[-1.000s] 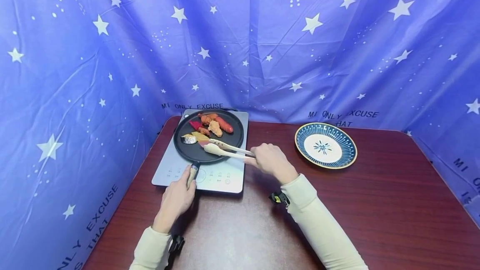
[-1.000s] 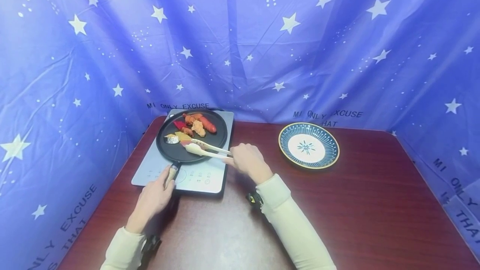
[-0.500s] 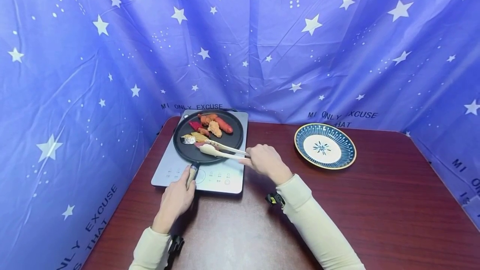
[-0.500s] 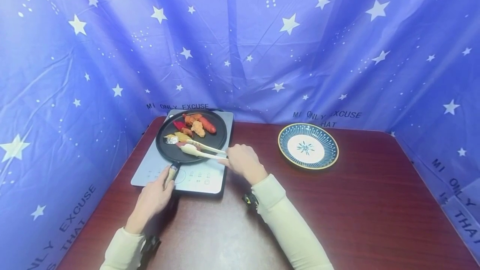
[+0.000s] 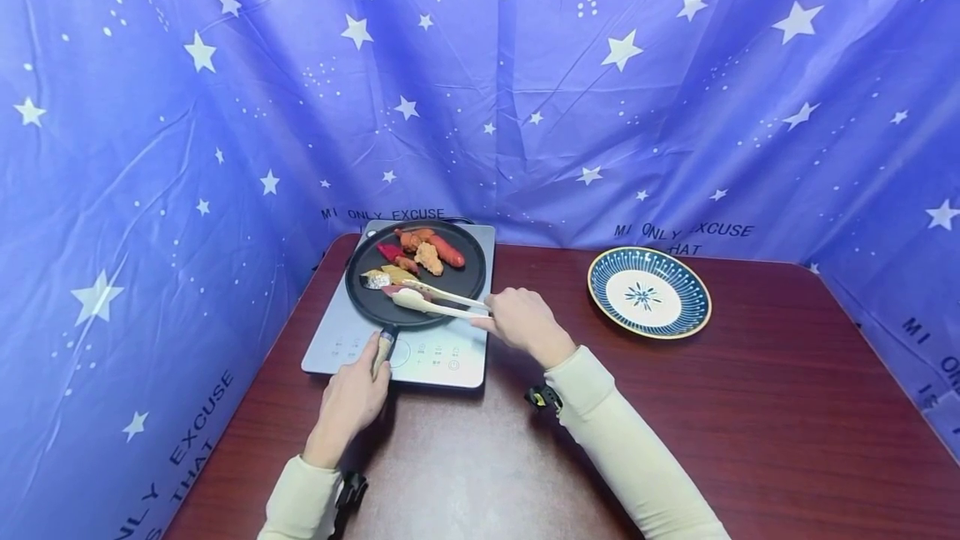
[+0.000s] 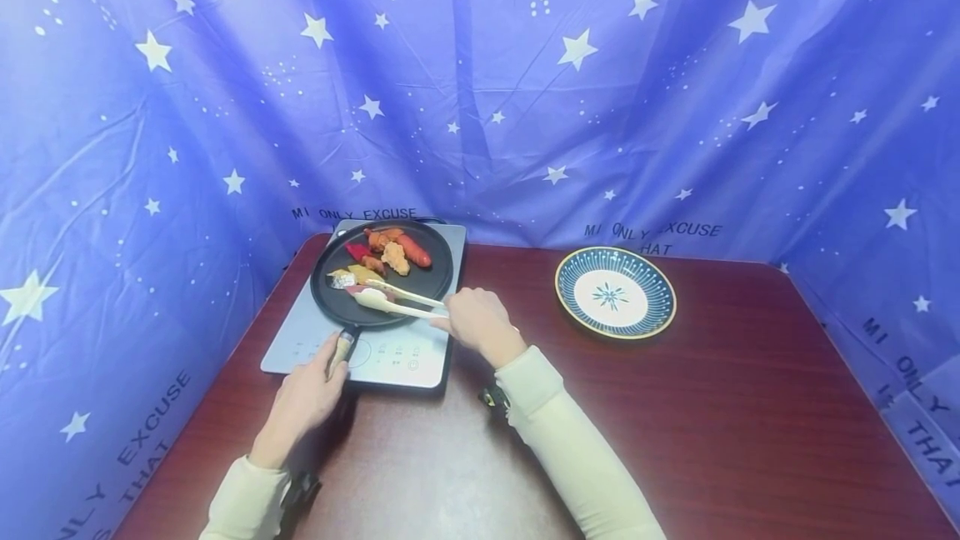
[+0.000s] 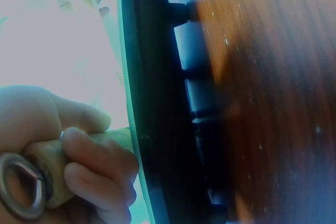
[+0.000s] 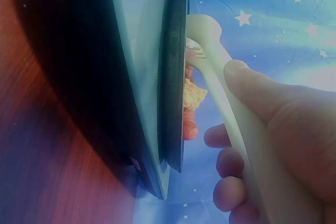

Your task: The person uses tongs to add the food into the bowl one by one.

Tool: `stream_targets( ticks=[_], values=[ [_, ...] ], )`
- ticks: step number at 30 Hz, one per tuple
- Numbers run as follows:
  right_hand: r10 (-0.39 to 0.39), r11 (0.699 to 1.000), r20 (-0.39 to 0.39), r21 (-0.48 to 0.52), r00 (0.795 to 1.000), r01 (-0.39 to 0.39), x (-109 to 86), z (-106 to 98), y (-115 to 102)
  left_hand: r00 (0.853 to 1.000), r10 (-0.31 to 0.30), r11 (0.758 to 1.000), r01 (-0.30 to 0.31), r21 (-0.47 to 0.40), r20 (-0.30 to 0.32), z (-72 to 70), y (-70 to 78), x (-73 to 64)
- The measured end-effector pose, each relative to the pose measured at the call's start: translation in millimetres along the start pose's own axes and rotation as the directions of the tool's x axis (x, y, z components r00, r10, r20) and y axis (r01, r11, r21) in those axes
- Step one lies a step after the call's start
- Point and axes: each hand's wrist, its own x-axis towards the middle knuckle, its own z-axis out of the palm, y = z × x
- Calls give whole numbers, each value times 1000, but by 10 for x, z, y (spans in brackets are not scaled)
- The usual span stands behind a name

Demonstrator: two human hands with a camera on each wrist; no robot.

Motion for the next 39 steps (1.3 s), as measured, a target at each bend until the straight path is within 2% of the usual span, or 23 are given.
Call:
stream_targets(
  ticks=[8,26,33,39],
  values=[
    [-1,1000,-1,-3,1000,1,35,25,-35,1000,26,1000,-26,-5,-11,12,-21,1],
    [4,999,21,-38,1000,-3,82,0,-112,1000,24,1000,-24,-10,-12,2,-11,-16],
    [33,999,40,-32,999,-31,66,-12,-130,1000,20,1000,-20,-9,-9,1,-9,-22],
    [45,999,20,-9,999,-45,13,-46,-119,1000,21,1000,-21,-4,-8,1,-11,-11]
  ],
)
